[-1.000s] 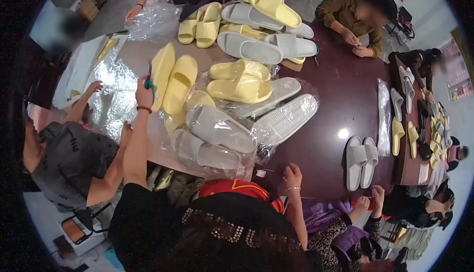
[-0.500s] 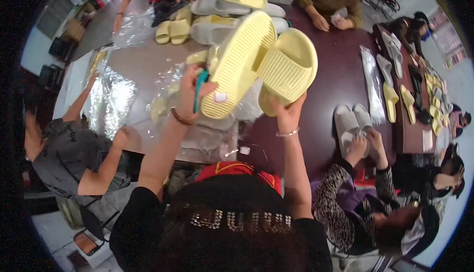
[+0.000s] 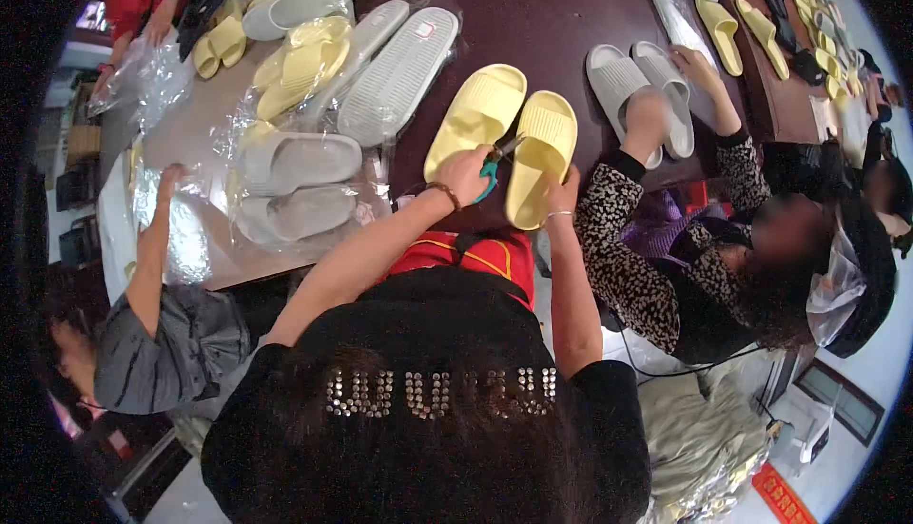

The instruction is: Trim excess material and threads from molded plastic sandals using scissors and sorting them into piles.

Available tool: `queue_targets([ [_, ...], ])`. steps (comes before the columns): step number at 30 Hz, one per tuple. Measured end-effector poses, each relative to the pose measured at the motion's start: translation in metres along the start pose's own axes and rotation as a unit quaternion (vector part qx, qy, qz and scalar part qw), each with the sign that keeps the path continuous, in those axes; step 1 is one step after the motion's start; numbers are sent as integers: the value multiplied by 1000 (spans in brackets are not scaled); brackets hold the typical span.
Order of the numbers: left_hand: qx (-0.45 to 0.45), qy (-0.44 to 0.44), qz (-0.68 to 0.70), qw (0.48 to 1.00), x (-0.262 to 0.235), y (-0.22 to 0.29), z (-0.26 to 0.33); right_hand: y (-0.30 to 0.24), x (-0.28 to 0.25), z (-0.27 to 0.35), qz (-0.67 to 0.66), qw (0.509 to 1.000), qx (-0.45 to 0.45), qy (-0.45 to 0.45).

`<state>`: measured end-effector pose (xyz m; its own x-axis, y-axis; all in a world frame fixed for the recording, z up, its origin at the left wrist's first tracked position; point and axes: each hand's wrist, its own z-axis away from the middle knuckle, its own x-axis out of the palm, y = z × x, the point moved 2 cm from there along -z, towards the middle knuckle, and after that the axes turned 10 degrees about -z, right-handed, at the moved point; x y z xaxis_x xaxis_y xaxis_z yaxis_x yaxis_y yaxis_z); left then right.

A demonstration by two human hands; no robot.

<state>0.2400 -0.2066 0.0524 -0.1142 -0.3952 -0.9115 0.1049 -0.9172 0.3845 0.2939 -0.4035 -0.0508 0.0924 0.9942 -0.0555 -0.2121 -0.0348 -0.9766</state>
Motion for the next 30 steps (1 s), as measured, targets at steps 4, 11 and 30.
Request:
queue_targets([
  [4,21,54,157,986,7,-20,22,-83,12,28,251,935,-251,-8],
  [11,-82,18,214,973,-9,-48,34,-51,23,13,232,949,-179,-113],
  [30,-90,156,213,960,31,-65,15,-50,107,-10,435,891,-131,-10],
])
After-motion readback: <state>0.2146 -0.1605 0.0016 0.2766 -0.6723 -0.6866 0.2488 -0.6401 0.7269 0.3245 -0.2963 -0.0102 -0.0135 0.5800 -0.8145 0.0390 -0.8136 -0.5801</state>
